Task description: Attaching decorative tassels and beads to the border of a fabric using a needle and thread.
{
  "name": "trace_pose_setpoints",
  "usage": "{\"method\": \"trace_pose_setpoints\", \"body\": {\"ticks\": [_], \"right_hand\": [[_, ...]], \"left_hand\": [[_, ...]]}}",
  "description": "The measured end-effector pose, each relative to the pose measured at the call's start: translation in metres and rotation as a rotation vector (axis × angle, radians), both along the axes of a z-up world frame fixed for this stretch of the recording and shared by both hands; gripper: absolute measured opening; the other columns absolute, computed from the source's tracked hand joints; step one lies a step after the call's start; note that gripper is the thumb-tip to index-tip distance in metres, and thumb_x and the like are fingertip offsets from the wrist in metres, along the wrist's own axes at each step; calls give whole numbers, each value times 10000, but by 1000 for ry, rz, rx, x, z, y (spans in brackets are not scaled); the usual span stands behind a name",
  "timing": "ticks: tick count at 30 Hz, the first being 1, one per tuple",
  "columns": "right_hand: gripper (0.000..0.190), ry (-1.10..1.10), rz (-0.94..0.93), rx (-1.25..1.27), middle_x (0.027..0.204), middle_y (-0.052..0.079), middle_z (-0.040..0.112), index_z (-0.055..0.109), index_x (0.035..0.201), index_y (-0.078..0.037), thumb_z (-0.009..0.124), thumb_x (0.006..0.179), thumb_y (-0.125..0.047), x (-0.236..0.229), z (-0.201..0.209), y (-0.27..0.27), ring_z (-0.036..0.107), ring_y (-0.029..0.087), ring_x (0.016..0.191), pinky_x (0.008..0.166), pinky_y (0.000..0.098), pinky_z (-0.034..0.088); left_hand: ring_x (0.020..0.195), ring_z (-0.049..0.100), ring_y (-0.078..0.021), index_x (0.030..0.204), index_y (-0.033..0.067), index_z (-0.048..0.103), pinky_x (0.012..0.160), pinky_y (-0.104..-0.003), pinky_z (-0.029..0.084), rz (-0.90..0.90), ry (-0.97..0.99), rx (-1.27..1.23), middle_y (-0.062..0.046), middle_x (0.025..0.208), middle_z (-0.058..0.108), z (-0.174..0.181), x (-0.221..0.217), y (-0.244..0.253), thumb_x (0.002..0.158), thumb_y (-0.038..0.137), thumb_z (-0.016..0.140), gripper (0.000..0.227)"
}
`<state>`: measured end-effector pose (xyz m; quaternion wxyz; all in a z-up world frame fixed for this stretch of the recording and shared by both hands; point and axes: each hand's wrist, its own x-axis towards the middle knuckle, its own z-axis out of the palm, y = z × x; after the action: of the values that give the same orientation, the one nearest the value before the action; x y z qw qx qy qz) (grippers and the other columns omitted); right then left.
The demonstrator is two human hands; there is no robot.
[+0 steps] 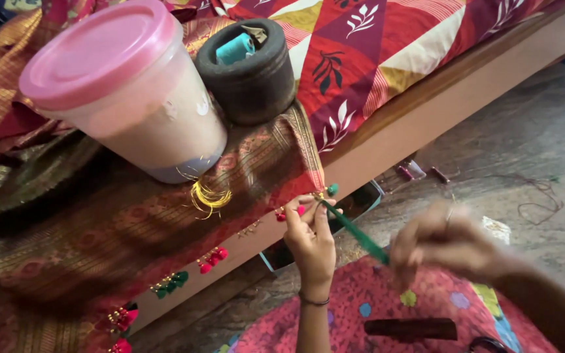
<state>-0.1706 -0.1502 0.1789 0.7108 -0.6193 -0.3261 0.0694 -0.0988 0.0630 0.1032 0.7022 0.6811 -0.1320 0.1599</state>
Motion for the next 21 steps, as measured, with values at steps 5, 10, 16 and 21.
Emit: {"method": "trace_pose_setpoints", "body": {"ticks": [5, 10, 16, 21], "right_hand": [[136, 86, -58, -207, 788, 130, 793, 734, 913, 22, 719, 930, -112, -19, -69, 18, 797, 225, 717, 628, 377, 646], [169, -79, -135, -392, 820, 79, 801, 743, 958, -2, 717, 945, -168, -6, -95, 37, 799, 200, 759, 667, 334, 606], [227, 23, -177, -246, 866, 78, 706, 722, 975, 15, 632, 1031, -186, 38, -143, 42, 641, 170, 786, 694, 329, 517], [308, 359, -577, -106, 904, 40, 774, 762, 1030, 14, 596, 1009, -245, 86, -93, 58, 689, 99, 859, 800, 290, 547]], "left_hand": [[885, 751, -189, 1111, -7, 455, 819, -307, 607, -133, 24, -197, -161, 1017, 746, -11, 3, -15, 1046, -9, 539, 106], [793, 748, -161, 1082, 38, 434, 641, -283, 623, -223, 272, -346, -121, 1007, 725, -3, 2, -23, 1001, 30, 511, 112], [586, 472, -40, 1140, 40, 472, 507, -202, 388, -196, 229, -423, -126, 1015, 734, -49, 12, -19, 1047, 38, 532, 110], [609, 486, -37, 1122, 64, 482, 518, -206, 375, -97, 329, -392, -57, 852, 652, -59, 10, -20, 1025, 43, 588, 145]]}}
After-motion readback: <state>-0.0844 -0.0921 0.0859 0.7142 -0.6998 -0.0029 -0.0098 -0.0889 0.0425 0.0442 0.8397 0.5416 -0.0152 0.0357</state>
